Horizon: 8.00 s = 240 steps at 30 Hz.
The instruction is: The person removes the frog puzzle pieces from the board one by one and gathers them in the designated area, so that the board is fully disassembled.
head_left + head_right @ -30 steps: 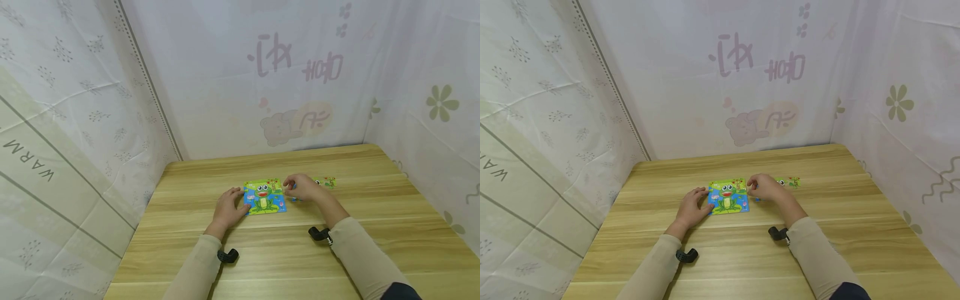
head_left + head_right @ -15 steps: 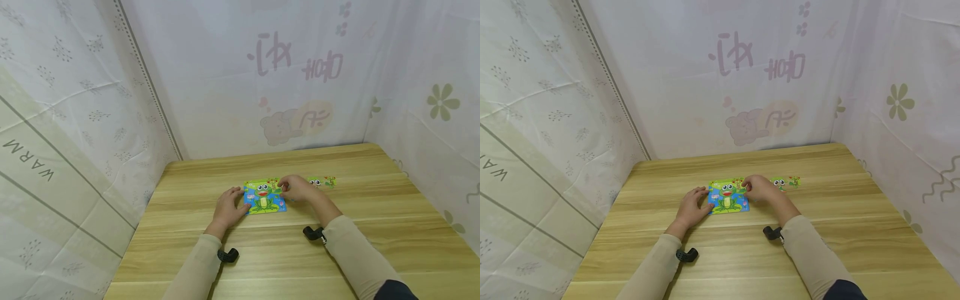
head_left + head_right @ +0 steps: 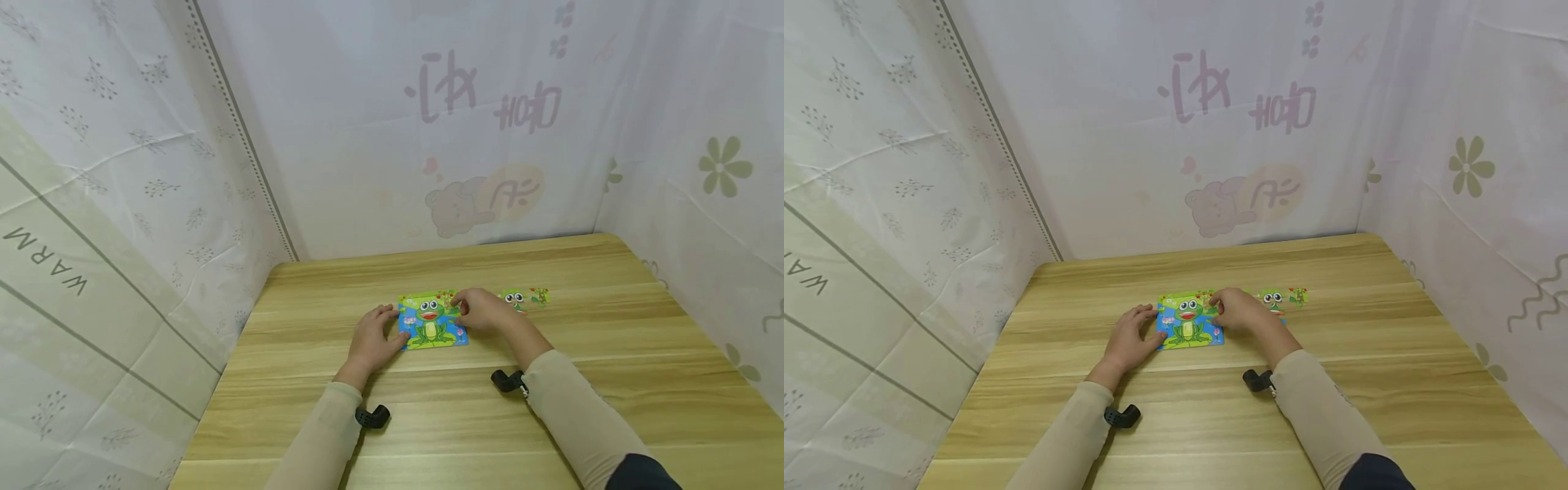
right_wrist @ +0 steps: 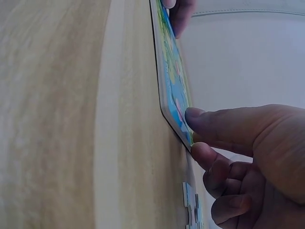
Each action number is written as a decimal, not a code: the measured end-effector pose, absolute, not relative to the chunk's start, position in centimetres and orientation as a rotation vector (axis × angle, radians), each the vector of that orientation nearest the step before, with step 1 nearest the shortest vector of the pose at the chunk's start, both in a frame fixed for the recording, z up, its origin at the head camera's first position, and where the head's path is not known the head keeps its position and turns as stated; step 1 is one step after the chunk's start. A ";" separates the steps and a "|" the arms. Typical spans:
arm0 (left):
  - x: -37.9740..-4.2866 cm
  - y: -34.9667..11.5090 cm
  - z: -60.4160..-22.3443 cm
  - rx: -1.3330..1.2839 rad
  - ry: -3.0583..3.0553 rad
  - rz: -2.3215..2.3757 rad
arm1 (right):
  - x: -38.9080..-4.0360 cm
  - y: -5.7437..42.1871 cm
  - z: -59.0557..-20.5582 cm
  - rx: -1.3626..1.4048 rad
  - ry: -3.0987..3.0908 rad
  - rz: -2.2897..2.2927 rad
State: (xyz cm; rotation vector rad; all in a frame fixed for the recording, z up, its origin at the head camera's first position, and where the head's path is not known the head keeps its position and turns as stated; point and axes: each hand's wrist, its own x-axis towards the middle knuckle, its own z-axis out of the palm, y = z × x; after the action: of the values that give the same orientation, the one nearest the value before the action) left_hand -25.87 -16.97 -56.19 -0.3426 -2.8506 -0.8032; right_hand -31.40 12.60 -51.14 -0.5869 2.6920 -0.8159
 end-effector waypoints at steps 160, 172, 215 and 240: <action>-25.2 -9.9 -56.6 -0.694 -2.646 -0.722 | -32.3 13.4 -52.0 -0.296 2.606 -1.279; -25.4 -10.0 -56.4 -0.685 -2.599 -0.805 | -31.9 15.2 -52.7 -0.290 2.613 -1.353; -25.8 -18.9 -55.6 -0.705 -2.789 -1.024 | -29.8 24.0 -51.0 -0.218 2.659 -1.389; -25.9 -18.9 -55.9 -0.757 -2.775 -0.954 | -28.0 29.1 -51.7 -0.111 2.661 -1.475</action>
State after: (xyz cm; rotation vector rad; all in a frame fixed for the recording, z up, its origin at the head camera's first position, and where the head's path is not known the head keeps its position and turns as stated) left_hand -25.88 -18.90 -55.88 -0.7570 -2.7748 -0.9544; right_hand -27.99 29.14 -51.68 -0.1110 2.6608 -1.4748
